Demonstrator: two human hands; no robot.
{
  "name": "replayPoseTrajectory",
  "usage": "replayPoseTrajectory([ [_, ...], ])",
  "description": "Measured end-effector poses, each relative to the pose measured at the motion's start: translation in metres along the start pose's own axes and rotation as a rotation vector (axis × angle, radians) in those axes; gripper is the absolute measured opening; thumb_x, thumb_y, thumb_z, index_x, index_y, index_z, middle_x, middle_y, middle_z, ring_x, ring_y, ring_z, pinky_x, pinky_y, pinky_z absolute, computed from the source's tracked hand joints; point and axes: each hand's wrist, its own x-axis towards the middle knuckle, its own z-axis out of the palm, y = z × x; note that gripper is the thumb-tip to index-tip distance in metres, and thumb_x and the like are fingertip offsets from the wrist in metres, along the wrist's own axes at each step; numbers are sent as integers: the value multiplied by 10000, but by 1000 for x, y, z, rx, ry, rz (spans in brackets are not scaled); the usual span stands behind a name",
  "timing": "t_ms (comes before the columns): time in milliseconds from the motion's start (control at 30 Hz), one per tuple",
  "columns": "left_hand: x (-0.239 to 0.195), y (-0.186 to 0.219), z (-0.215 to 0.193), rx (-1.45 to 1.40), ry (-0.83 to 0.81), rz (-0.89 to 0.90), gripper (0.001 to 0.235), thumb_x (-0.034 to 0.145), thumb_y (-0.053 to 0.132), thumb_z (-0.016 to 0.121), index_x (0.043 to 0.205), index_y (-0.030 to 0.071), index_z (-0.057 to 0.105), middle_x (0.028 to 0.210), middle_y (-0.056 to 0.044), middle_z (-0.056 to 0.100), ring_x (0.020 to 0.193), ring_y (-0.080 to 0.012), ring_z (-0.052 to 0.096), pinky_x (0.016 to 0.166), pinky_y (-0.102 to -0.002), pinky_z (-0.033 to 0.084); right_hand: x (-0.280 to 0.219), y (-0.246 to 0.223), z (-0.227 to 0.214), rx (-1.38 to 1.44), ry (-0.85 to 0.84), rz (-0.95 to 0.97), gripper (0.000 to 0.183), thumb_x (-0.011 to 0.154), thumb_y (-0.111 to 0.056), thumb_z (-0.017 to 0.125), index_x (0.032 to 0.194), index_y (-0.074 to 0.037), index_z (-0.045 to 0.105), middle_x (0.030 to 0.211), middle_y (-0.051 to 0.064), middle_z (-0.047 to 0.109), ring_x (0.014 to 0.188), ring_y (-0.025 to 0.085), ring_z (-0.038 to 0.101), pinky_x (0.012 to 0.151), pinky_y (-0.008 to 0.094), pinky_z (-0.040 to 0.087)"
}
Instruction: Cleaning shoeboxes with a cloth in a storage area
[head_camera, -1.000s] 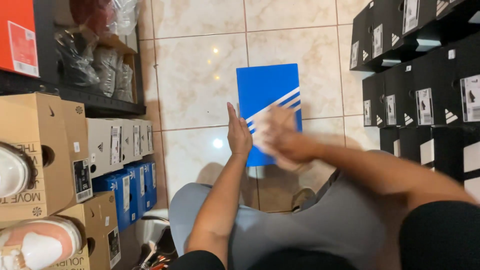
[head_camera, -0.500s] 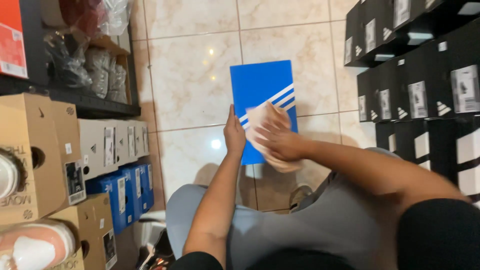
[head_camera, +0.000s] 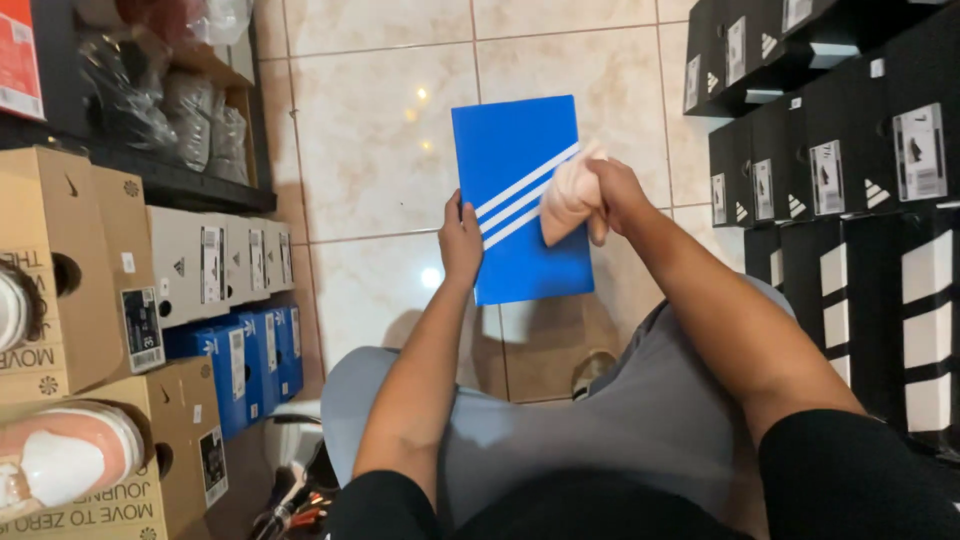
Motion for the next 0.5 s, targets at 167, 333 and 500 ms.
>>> replayPoseTrajectory([
  [167,27,-17,-2,-68,52,-41,332,1015,236,590,1307,90,646,1244,-198,685,1069,-371,690,863,-485,595,-39,-23,25,-366,11,-312,379,940,-408,714,1212,-144,689,1117,131,712,1108,288,679,873,412,532],
  [333,15,40,-17,-109,111,75,188,976,319,680,1094,192,752,1069,-75,751,914,-276,724,753,-395,619,-96,-58,44,-60,-158,-254,283,924,-306,739,1134,-133,664,971,42,730,873,180,746,642,306,615],
  [500,-21,88,-17,-171,-321,571,966,867,452,796,1612,78,309,1591,-325,334,1486,-527,298,1240,-598,243,-144,-71,19,109,-550,-410,357,1013,-187,615,1359,-104,648,1163,165,737,908,232,744,760,414,639],
])
